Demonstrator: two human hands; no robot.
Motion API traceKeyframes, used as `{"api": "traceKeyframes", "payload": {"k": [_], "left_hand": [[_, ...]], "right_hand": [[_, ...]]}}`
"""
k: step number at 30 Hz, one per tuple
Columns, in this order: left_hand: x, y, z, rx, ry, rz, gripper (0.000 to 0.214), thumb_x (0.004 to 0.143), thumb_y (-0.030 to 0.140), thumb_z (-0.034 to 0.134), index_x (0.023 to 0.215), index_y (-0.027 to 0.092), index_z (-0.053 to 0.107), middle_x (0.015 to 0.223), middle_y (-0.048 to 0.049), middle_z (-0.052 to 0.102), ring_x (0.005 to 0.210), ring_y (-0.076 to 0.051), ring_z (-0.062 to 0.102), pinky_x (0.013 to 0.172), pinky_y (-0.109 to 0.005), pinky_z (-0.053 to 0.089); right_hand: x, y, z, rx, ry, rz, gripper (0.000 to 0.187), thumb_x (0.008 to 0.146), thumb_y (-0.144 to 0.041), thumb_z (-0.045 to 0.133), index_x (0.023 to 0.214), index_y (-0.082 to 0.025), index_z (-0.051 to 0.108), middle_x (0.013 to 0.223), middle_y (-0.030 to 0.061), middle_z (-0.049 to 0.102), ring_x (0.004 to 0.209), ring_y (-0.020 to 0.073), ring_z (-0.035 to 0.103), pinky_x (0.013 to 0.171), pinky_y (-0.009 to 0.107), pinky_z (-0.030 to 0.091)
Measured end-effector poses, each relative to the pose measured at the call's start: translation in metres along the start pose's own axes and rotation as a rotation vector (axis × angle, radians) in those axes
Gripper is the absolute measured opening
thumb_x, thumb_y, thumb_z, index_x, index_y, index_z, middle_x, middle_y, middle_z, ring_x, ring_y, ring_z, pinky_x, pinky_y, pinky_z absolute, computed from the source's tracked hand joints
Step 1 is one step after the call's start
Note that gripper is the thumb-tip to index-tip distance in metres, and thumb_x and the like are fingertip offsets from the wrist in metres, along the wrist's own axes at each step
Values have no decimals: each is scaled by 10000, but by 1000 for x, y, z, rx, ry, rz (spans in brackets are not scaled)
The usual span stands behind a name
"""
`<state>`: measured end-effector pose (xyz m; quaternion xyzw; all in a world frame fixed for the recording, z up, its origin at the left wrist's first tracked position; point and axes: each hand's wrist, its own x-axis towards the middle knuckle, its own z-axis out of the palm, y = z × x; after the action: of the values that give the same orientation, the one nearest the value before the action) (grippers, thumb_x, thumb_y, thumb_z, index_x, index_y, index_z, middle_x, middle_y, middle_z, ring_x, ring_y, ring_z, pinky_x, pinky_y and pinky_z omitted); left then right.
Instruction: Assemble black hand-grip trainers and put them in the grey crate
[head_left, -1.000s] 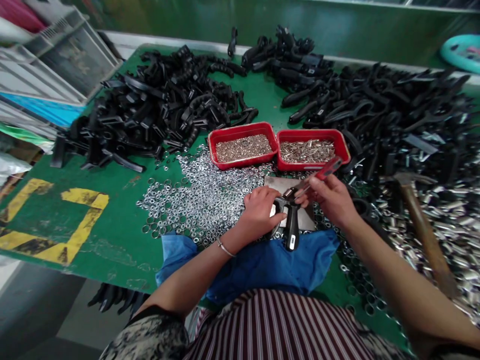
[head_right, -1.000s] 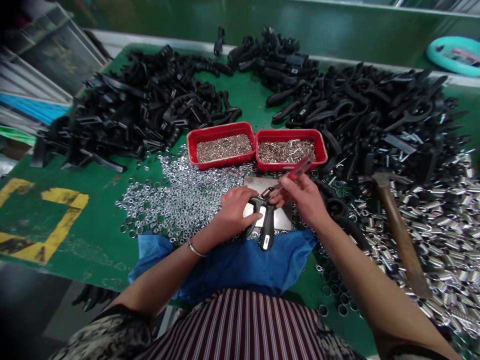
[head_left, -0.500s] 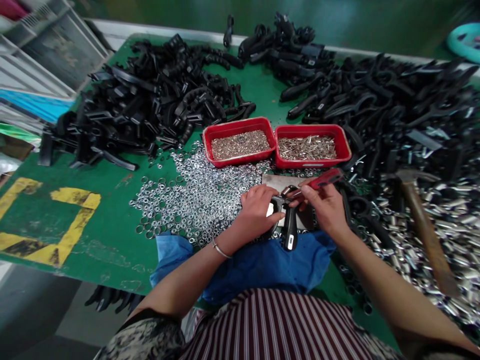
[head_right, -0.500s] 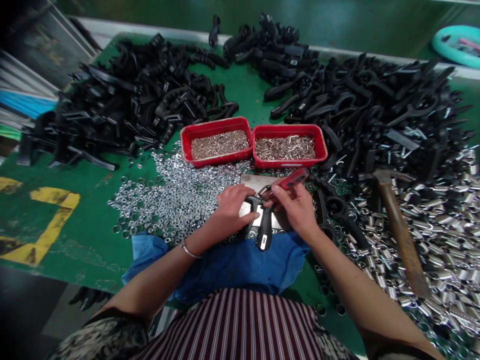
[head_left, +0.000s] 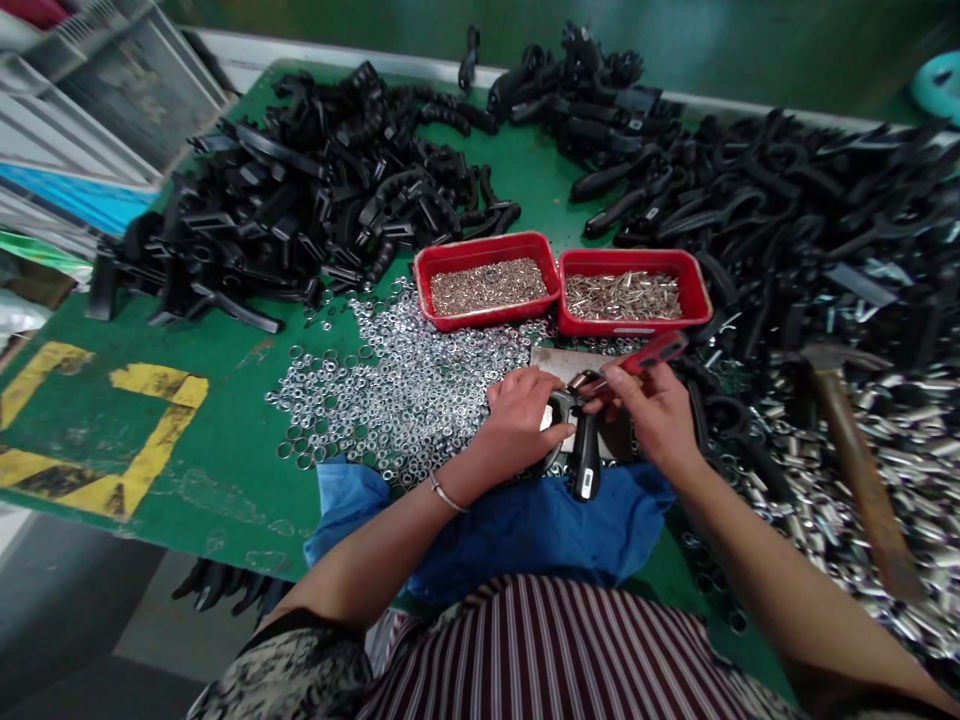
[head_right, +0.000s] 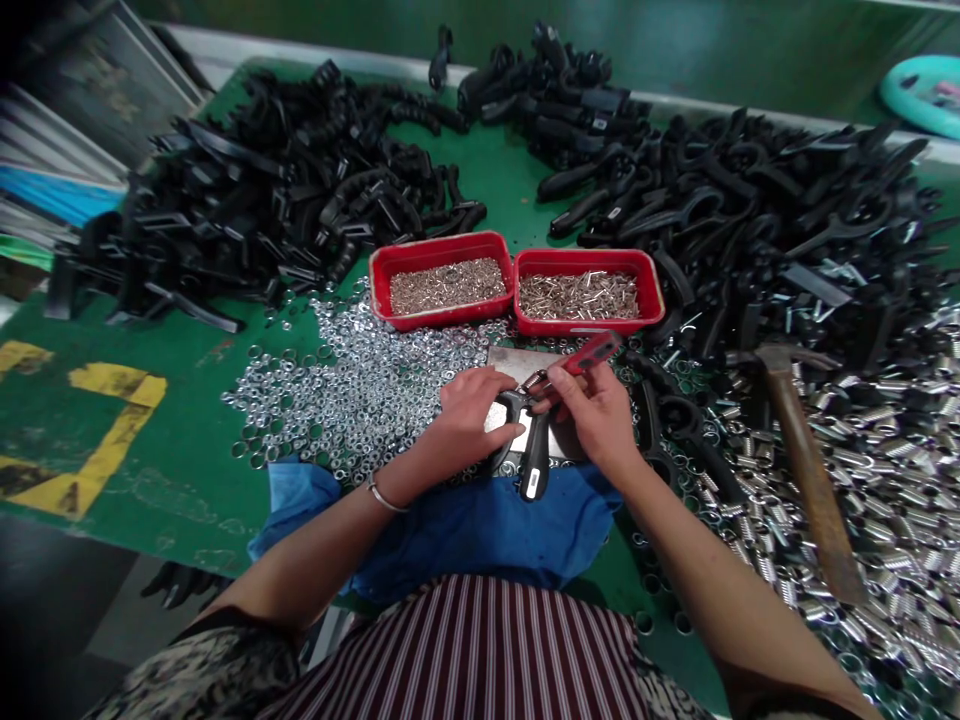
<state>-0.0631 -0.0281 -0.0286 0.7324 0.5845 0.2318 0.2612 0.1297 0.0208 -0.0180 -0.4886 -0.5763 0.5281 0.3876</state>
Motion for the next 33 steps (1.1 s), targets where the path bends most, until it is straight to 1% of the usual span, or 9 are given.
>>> {"api": "traceKeyframes", "payload": {"k": [8,13,17,20,24,25,27,29,33], "left_hand": [[0,2,-1,1,2,-1,449,859,363,701,1249,214,536,1333,-96,565,1326,-289,418,1100,-448,303],[0,2,-2,9,-3,0,458,859,380,703,1252,214,537,1345,-98,557,1327,-295,419,1097,-450,304],[0,1,-1,11,-1,2,453,867,394,693,1253,215,537,1339,-100,561,1328,-295,419,1095,-447,302],[0,1,-1,16,-6,-5,448,870,401,687,1254,225,537,1346,-97,559,1333,-297,416,1095,-449,299],[0,2,-1,27,-19,-8,449,874,401,678,1262,229,530,1354,-96,557,1340,-293,412,1100,-450,294],[0,2,-1,32,-18,-11,450,874,402,676,1262,225,530,1357,-98,555,1339,-292,413,1100,-451,296],[0,4,-2,41,-14,-22,453,873,407,673,1258,215,532,1357,-101,554,1336,-293,416,1098,-454,302],[0,6,-2,43,-12,-32,454,876,415,664,1260,212,532,1356,-99,556,1333,-293,420,1096,-461,306],[-1,7,-2,47,-15,-34,439,883,418,643,1263,226,534,1351,-93,561,1321,-295,434,1088,-475,315]], "right_hand": [[1,6,0,53,26,-8,287,908,-517,651,1000,-262,556,885,32,759,627,198,705,493,295,481],[2,7,1,39,47,-8,273,917,-512,639,991,-266,548,882,28,758,617,198,697,496,301,479],[-1,5,1,-4,30,-36,255,925,-503,631,994,-272,550,885,32,750,615,203,690,498,311,483],[-6,1,1,-133,13,-93,257,933,-512,612,1019,-274,564,903,47,741,634,220,685,530,341,508],[-4,-7,4,-560,-78,-303,278,943,-512,582,992,-241,625,906,89,726,801,284,695,714,416,538],[-2,-9,5,-623,-111,-331,284,947,-513,572,986,-237,626,908,92,722,811,288,692,735,423,535],[2,-10,5,-627,-156,-323,282,963,-511,542,998,-238,600,870,75,712,739,265,681,709,407,531],[3,-9,5,-599,-158,-327,264,978,-495,520,1008,-239,579,831,57,698,706,247,672,695,391,529],[-6,-2,4,-654,-98,-453,261,1004,-449,473,968,-223,597,959,100,686,874,263,674,784,399,522]]}}
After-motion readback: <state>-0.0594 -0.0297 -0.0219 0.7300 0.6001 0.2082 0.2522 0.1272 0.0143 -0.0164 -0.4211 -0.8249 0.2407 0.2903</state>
